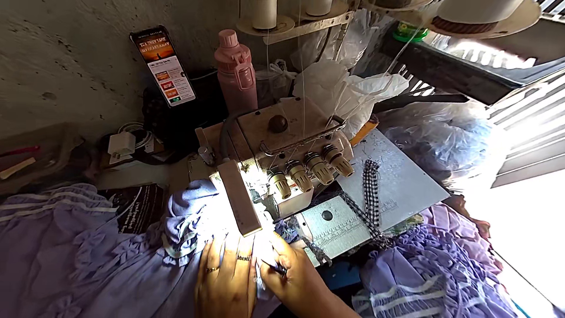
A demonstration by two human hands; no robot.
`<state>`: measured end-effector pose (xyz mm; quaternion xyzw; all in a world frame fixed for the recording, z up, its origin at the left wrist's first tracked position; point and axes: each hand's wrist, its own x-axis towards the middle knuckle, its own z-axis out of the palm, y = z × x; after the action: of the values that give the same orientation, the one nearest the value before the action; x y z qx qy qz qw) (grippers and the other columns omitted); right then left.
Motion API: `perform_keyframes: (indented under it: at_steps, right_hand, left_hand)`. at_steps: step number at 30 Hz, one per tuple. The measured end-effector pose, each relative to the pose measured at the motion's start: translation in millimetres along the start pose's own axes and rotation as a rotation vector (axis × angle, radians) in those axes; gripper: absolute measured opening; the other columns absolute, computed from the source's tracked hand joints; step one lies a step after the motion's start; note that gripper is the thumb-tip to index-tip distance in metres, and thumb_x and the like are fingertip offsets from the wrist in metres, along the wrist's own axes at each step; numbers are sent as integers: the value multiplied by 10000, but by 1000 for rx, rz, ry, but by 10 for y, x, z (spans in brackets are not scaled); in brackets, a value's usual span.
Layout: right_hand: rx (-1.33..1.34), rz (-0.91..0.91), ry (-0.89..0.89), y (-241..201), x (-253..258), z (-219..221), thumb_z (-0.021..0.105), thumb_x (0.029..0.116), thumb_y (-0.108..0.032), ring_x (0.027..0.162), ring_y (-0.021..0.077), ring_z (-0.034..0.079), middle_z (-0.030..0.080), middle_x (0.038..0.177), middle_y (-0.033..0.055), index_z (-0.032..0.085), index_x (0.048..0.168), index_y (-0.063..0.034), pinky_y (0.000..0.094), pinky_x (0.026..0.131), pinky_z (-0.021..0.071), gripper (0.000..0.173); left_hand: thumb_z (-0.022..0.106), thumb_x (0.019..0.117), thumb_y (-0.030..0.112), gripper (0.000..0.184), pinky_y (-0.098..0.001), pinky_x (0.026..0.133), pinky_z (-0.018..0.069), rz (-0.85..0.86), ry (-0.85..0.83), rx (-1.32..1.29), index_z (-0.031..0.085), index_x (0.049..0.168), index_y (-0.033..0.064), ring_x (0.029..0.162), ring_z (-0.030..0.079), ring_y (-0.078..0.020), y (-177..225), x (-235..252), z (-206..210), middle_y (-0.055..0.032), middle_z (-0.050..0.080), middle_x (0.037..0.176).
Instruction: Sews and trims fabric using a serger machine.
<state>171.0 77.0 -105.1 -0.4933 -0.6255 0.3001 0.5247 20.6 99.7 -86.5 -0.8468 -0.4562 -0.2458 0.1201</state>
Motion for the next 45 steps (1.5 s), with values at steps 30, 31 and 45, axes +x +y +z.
perform_keyframes:
  at_steps: [30, 31, 45]
  right_hand:
    - [478, 509, 23, -8, -707, -102, 826, 803, -93, 609, -44, 580, 636, 820, -92, 586, 1255, -19, 118, 511, 492, 517]
    - [467, 503, 2, -11, -694, -116, 825, 810, -106, 611, -56, 570, 634, 818, -98, 610, 1239, -12, 110, 524, 486, 489]
    - [354, 279, 29, 65, -772, -155, 784, 900, -270, 664, -62, 542, 594, 754, -58, 692, 810, -63, 90, 592, 453, 244]
  left_hand:
    - [725, 904, 475, 525, -344, 978, 569, -871, -701, -1936, 611, 1258, 105, 1091, 703, -119, 235, -989, 123, 34, 734, 1170]
    - [768, 867, 460, 520, -367, 998, 562, -946, -650, -2076, 649, 1245, 124, 1103, 704, -150, 263, -958, 136, 1, 739, 1172]
    - [715, 951, 371, 229, -160, 885, 574, -516, 173, -1007, 690, 1045, 164, 943, 688, 61, 432, -680, 141, 123, 737, 961]
